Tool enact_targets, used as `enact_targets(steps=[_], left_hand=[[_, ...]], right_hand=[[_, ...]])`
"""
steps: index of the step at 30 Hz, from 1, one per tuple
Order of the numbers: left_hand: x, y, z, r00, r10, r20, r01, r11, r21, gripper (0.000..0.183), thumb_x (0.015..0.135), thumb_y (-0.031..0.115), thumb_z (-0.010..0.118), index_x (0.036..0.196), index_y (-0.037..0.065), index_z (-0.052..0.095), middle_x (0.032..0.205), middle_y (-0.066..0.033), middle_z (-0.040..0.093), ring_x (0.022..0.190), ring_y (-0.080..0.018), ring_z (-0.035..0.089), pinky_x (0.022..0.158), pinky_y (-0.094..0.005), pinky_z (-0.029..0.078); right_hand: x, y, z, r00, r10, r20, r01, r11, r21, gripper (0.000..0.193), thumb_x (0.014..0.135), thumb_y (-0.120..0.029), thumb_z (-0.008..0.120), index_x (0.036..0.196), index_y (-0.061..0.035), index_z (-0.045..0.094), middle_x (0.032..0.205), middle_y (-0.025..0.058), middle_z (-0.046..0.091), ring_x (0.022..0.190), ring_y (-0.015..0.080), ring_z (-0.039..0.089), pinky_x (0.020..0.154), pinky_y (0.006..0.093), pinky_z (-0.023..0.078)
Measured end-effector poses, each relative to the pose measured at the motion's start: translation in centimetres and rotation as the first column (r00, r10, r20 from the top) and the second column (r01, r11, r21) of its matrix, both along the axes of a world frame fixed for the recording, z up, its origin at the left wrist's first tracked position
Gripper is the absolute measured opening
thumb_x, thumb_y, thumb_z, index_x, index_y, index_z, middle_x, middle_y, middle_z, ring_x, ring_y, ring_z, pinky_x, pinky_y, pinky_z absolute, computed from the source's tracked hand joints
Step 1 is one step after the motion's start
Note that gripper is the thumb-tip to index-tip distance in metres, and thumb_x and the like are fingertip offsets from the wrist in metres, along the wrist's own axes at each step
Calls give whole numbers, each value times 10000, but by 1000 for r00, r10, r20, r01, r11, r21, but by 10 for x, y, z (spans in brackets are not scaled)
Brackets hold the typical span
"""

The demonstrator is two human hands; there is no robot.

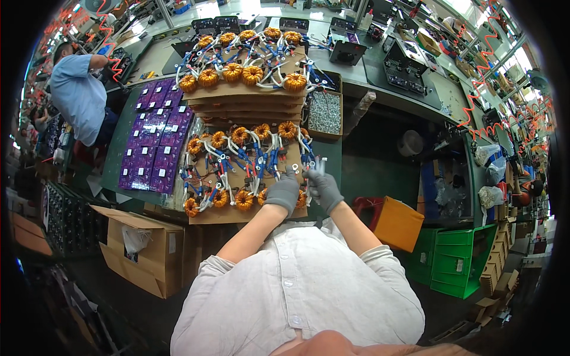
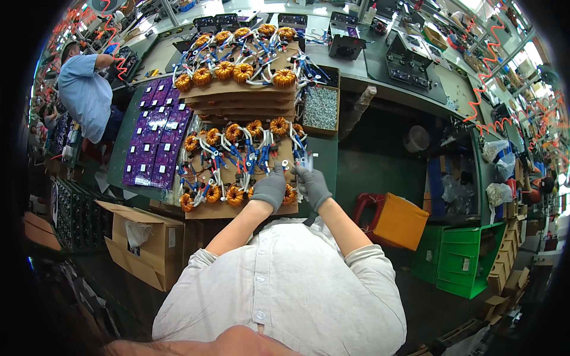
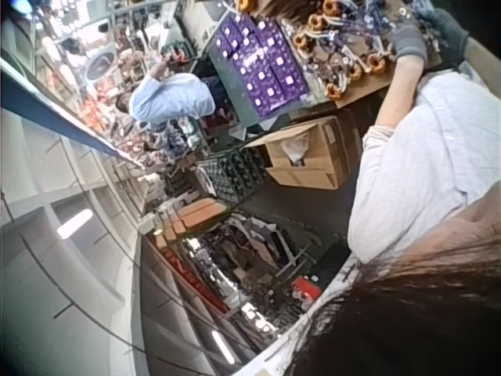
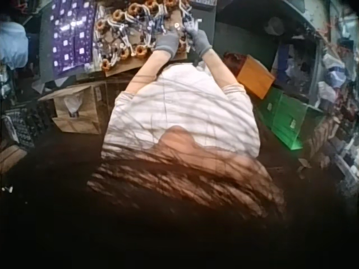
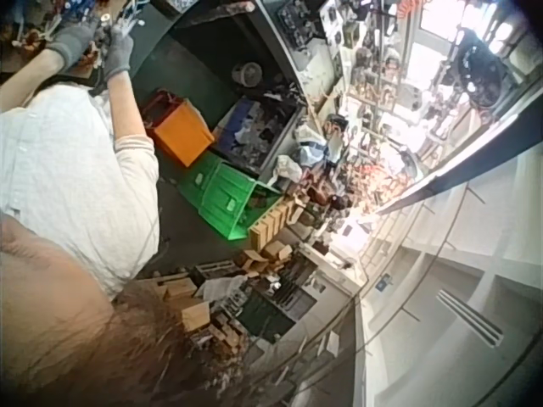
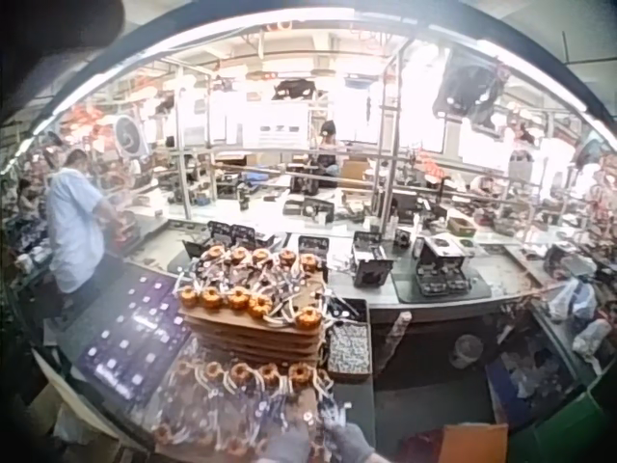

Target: The person assembles electronic components on a workbench, using pliers to strip and twist wires attached to copper coils. They handle multiple units sequentially, organizing them on a cardboard tray while wearing gloves.

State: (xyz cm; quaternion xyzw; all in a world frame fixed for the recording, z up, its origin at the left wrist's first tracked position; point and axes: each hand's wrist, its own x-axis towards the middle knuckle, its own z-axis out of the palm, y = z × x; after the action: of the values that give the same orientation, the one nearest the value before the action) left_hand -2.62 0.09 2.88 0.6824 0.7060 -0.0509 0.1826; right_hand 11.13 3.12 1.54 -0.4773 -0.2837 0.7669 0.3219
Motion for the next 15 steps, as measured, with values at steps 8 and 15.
enact_targets(steps=[8, 15], left_hand=[[-6, 16, 10, 987, 108, 118, -103, 993, -54, 637, 850, 105, 453, 1410, -29, 183, 991, -219, 633, 906, -310, 645, 698, -450, 515], [-40, 7, -4, 462, 410, 786, -335, 902, -273, 582, 775, 135, 551, 1330, 74, 384, 822, -183, 649, 676, -305, 642, 629, -387, 513]], right_hand=[[-9, -5, -16, 998, -11, 62, 5, 996, 91, 235, 903, -271, 571, 918, -39, 609, 599, -57, 416, 436, 34, 311, 392, 200, 228], [-9, -4, -15, 998, -53, -39, 53, 998, 21, 225, 903, -259, 562, 900, -39, 609, 564, -80, 364, 417, 21, 283, 375, 193, 193]])
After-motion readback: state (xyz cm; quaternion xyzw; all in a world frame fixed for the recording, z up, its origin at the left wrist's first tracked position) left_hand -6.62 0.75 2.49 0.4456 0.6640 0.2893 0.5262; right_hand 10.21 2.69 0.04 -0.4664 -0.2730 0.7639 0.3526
